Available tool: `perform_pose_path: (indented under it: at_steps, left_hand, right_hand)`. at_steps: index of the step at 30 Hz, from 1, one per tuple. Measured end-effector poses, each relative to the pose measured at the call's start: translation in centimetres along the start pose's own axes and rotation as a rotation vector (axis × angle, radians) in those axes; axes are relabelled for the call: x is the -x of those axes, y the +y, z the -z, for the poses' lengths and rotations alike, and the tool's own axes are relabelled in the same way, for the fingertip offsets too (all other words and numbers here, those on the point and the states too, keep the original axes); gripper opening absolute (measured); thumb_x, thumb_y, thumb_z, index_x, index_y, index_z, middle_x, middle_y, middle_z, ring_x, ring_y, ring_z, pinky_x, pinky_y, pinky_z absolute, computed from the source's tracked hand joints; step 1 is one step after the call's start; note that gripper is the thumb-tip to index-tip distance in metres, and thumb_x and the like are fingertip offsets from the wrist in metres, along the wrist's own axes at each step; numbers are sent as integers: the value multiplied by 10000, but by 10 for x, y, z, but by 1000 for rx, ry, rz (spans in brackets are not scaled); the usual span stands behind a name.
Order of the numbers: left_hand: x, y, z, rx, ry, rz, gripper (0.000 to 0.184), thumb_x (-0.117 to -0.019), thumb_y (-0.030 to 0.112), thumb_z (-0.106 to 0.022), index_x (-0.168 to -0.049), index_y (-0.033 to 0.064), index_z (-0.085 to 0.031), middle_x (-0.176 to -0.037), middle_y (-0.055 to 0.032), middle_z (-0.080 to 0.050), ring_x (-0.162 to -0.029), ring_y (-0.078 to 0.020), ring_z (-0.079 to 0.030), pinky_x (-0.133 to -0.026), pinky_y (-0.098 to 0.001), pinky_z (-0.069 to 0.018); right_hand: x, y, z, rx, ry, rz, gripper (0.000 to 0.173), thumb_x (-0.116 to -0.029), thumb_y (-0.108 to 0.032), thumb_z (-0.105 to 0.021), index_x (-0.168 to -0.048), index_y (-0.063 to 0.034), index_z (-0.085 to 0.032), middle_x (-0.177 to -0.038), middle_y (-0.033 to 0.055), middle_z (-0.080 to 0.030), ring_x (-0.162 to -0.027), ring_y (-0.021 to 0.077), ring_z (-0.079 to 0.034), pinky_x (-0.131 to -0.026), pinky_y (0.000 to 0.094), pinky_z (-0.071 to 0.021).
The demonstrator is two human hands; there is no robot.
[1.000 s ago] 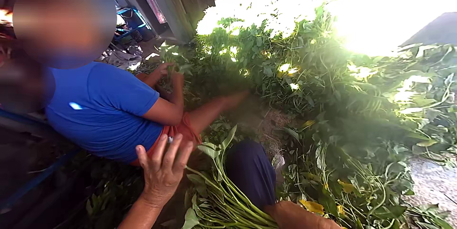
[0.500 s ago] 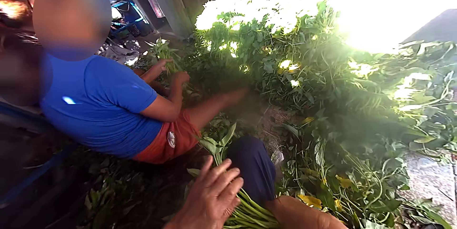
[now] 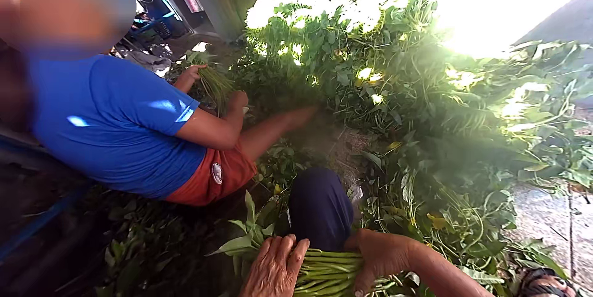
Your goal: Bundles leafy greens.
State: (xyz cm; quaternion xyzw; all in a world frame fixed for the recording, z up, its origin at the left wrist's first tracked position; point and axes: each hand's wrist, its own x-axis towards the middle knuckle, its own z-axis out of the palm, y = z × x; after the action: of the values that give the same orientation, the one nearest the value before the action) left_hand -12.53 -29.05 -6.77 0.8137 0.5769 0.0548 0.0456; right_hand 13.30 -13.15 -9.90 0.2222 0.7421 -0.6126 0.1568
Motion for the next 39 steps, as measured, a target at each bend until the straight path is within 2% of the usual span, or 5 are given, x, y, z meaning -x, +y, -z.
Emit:
perform_pose_path:
  at_steps: [4,9,13,17,39]
  left_hand:
    - [4,3,-8,-64,13,43,1216,-674,985,-502,-1492,86,-498,-1225,-208,-661,-1057,-377,-647,-948,-557,-501]
    - [7,10,-9,-97,-18,127,1288,-663,1006,-469,-1556,79,-422,-1238,-251,-657,-1085,-410,-644,-945,-580,-497]
    - [8,13,-9,-93,-16,171,1370,-615,1032,-461,-1564,47,-398,-1387,-300,-578,-1147,-430,-632,-931,-571,-501]
    - [6,15,-9,-62,-24,172,1395,-594,1033,-479,-1584,57,-366,-1473,-307,-507,-1199,-435,-611,-935,-573,-494]
    - [1,13,-10,75,-64,210,1510,-482,1023,-587,-1612,63,-304,-1531,-253,-475,-1206,-379,-619,-940,-553,-495]
  right_hand:
    - [-2,6,12,-33,53,18,470,-753,-475,-886,-860,-51,-714,-759,52,-682,-716,151,-646,-714,427,-542]
    - [25,-11,-7,338,491,23,760,-673,-648,-855,-1218,-143,-695,-1235,125,-666,-1216,346,-583,-1061,593,-432]
    - [23,1,-44,657,1053,427,439,-769,-607,-793,-1073,-303,-707,-1178,20,-679,-1230,272,-600,-1040,559,-473]
    - [21,4,-67,684,1038,439,175,-970,-428,-664,-1028,-289,-753,-1128,6,-704,-1245,255,-598,-1081,531,-444]
    - [6,-11,-68,780,1148,463,133,-983,-179,-574,-922,-216,-686,-1062,-4,-701,-1233,249,-609,-1101,526,-442]
